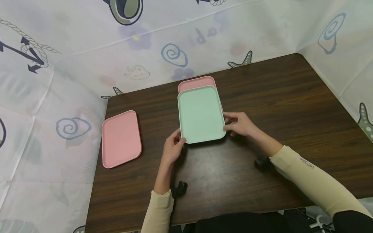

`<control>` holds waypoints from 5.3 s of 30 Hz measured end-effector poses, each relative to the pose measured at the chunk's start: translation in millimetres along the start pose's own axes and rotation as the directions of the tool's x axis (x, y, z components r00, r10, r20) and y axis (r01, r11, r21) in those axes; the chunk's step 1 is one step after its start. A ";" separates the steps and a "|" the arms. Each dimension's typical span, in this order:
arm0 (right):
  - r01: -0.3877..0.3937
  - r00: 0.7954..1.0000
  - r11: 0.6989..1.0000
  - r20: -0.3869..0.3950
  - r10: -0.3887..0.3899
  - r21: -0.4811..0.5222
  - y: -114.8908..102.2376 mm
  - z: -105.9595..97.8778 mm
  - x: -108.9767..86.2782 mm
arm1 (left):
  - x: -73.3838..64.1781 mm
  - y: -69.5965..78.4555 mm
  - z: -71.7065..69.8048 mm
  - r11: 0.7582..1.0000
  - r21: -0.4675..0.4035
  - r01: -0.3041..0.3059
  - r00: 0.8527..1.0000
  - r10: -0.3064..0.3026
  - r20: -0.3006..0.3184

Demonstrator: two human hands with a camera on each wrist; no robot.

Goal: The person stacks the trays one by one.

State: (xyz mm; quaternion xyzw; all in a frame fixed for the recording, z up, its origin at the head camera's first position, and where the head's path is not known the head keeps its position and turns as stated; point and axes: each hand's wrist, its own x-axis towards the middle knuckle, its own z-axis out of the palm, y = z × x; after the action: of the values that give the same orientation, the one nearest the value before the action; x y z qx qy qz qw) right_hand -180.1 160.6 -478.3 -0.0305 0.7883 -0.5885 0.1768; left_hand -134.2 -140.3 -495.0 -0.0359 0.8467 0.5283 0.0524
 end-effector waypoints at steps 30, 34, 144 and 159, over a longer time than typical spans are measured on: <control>-0.039 0.999 0.999 -0.001 0.039 0.023 -12.7 -17.8 35.4 | 35.4 12.3 6.3 0.988 0.146 -0.051 0.997 0.059 -0.051; -0.045 0.999 0.999 -0.009 0.045 0.019 -10.8 -18.6 40.2 | 39.7 13.4 6.4 0.985 0.165 -0.054 0.997 0.064 -0.053; 0.031 0.920 0.982 0.377 -0.102 0.188 -40.2 214.6 17.0 | -48.3 -95.7 -233.9 0.773 0.422 0.473 0.811 -0.195 -0.552; -0.111 0.900 0.955 0.434 -0.020 0.275 -47.4 231.0 37.1 | -45.6 -106.6 -232.3 0.760 0.483 0.435 0.886 -0.264 -0.382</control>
State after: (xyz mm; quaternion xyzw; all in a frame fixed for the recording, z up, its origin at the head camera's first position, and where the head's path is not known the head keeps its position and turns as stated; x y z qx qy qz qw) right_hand -149.7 -75.2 -499.3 -0.1151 0.6337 -0.6730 0.3637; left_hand -88.4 -395.6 -482.9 -0.2553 0.9389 0.2282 0.0344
